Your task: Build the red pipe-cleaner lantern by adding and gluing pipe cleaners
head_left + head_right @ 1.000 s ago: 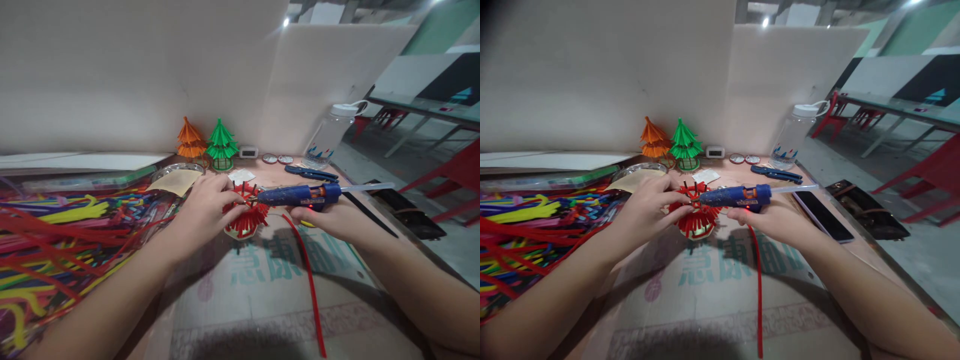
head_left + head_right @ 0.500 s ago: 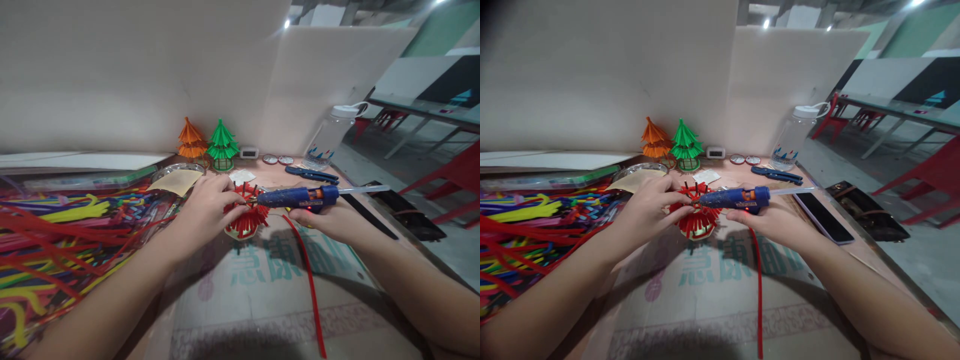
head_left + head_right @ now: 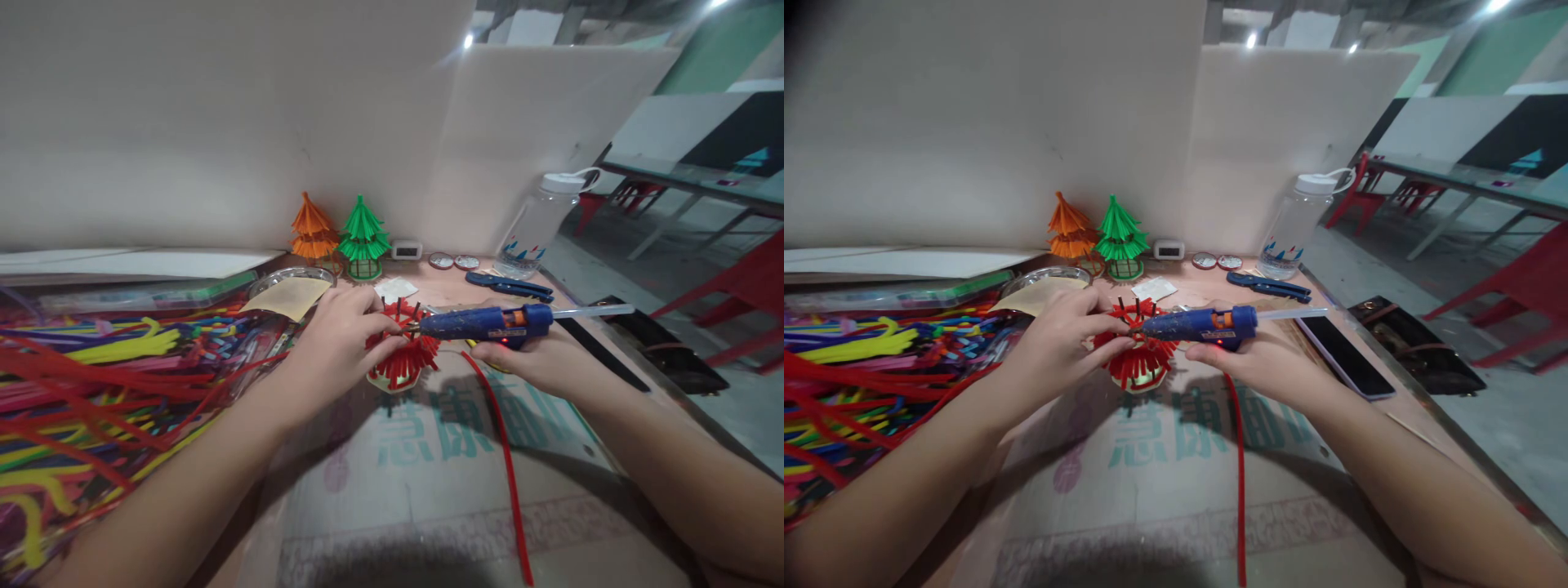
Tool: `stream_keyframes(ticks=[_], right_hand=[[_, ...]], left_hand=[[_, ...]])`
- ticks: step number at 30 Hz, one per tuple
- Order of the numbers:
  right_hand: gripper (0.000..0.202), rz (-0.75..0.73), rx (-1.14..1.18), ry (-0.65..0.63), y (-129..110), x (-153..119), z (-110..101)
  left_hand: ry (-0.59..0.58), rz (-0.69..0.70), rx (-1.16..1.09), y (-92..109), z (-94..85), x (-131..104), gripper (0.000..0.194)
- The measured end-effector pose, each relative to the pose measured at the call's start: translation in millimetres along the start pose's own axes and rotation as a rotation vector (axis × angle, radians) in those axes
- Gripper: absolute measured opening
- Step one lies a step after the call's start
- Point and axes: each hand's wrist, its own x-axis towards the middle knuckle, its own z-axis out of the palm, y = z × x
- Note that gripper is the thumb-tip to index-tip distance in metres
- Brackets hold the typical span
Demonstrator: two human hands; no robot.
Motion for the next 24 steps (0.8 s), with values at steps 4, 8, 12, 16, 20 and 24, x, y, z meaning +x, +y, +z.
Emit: stream_keyframes(ticks=[4, 8, 12, 16, 20, 24], right_hand=[[0.044, -0.005, -0.007, -0.019, 0.0, -0.1, -0.7], [0.044, -0.017, -0.011, -0.043, 1.6, -0.1, -2.4], [0.042, -0.01, -0.057, -0.07, 5.6, 0.3, -4.5], [0.042, -0.058, -0.088, -0.042, 3.9, 1.8, -6.2], [0.042, -0.123, -0.059, -0.068, -3.1, 2.7, -8.4], [0.038, -0.024, 0.009, -0.149, -3.4, 2.6, -11.7]], left_hand=[[-0.006, 0.002, 0.0, 0.3, -0.4, -0.2, 0.023], [-0.009, 0.003, 0.01, 0.4, -0.9, -0.1, 0.023], [-0.01, -0.001, 0.003, 0.3, -1.5, 0.2, 0.021], [-0.016, -0.012, -0.008, 0.1, -2.0, 0.3, 0.022], [-0.018, -0.018, -0.009, 0.0, -1.9, 0.4, 0.021], [-0.024, -0.011, 0.011, 0.5, -3.8, 0.5, 0.022]])
